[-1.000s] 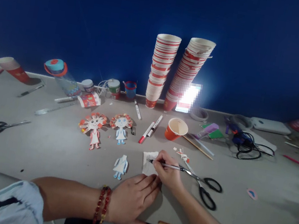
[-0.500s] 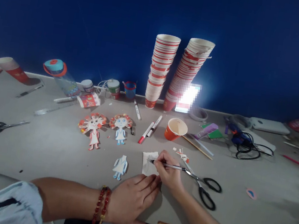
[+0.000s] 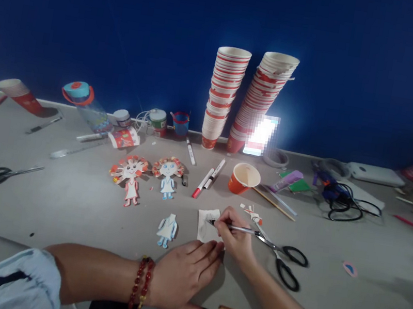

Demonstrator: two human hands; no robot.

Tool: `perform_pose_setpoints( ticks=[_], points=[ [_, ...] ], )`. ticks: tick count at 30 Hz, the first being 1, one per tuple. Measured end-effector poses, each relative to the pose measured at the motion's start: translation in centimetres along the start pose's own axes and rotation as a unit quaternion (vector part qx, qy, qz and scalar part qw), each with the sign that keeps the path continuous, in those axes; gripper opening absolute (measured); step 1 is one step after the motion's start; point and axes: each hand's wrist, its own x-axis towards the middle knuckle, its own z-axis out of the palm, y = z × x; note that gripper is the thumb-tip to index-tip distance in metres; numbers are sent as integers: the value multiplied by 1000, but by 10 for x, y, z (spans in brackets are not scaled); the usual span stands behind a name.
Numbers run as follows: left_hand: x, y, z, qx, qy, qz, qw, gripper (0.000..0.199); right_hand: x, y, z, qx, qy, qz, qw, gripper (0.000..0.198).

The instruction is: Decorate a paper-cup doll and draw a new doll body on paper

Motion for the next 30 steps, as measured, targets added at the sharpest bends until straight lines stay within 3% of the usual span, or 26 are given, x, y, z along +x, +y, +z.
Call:
perform_pose_setpoints(
  ticks=[30],
  points=[
    [0, 0, 1, 7, 4, 0, 1000, 90, 0, -2, -2, -23, -11, 7, 1000, 15]
  ],
)
